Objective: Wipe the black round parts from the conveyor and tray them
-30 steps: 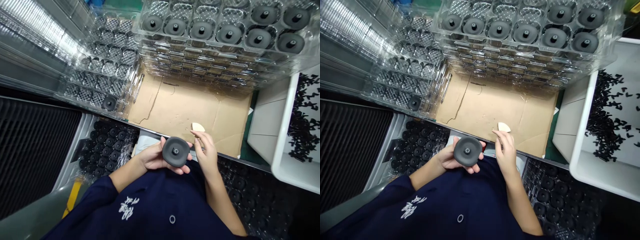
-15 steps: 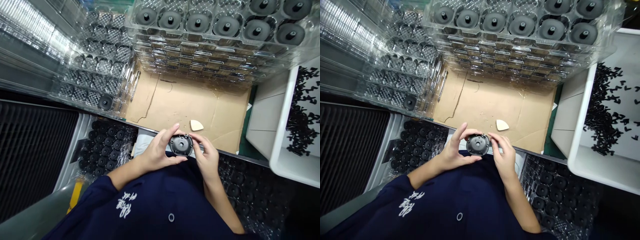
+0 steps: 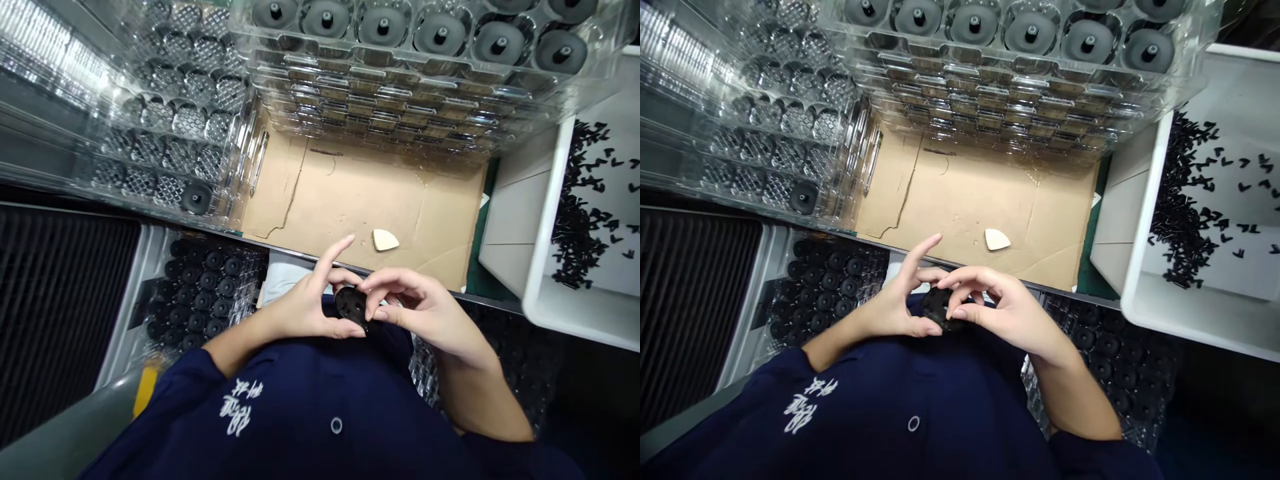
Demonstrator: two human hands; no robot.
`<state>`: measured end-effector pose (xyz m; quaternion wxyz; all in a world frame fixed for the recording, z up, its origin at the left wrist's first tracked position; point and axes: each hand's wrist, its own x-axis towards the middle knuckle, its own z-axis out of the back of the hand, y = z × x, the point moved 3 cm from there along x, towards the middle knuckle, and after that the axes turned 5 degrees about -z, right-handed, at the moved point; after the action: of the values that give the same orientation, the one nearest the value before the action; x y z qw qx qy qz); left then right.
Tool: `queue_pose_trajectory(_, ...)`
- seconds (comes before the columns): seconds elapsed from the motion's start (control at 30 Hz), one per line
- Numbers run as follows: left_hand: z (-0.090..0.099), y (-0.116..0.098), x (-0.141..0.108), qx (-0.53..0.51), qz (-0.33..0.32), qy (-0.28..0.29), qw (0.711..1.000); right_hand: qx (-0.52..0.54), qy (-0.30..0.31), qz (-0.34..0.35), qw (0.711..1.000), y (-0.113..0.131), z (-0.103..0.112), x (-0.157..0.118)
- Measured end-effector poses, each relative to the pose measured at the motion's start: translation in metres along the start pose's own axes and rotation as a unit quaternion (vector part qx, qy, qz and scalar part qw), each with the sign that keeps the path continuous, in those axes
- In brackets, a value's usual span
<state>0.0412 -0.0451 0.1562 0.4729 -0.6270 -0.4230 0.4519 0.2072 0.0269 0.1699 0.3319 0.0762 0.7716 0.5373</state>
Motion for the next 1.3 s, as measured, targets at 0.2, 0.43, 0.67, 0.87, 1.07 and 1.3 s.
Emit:
queue_pose_trajectory(0.2, -0.006, 0.006, -0.002, -0.073, 0.015, 0.037, 0.997, 0.068, 0.028, -0.002, 0.997, 0.003, -0.009, -0.002)
queue_pose_trajectory(0.43, -0.004, 0.005, 0.001, -0.062, -0.022, 0.010, 0.998, 0.012, -0.126, 0.092, 0.988, -0.013, -0.002, -0.013)
queue_pose_trajectory(0.67, -0.003, 0.007, 0.005, -0.075, -0.044, 0.020, 0.996, -0.054, -0.297, 0.198, 0.933, -0.026, 0.008, -0.032)
queue_pose_trajectory(0.87, -0.005, 0.012, 0.015, -0.096, 0.014, -0.006, 0.995, -0.181, -0.230, 0.173, 0.940, -0.027, -0.005, -0.025)
queue_pose_trajectory(1.07, -0.003, 0.018, 0.015, -0.111, 0.023, -0.098, 0.989, 0.082, -0.258, 0.039, 0.962, -0.052, -0.013, 0.003)
queue_pose_trajectory(1.3, 0.000, 0.024, 0.008, -0.053, 0.013, -0.137, 0.989, 0.165, -0.223, 0.035, 0.960, -0.051, -0.024, 0.005)
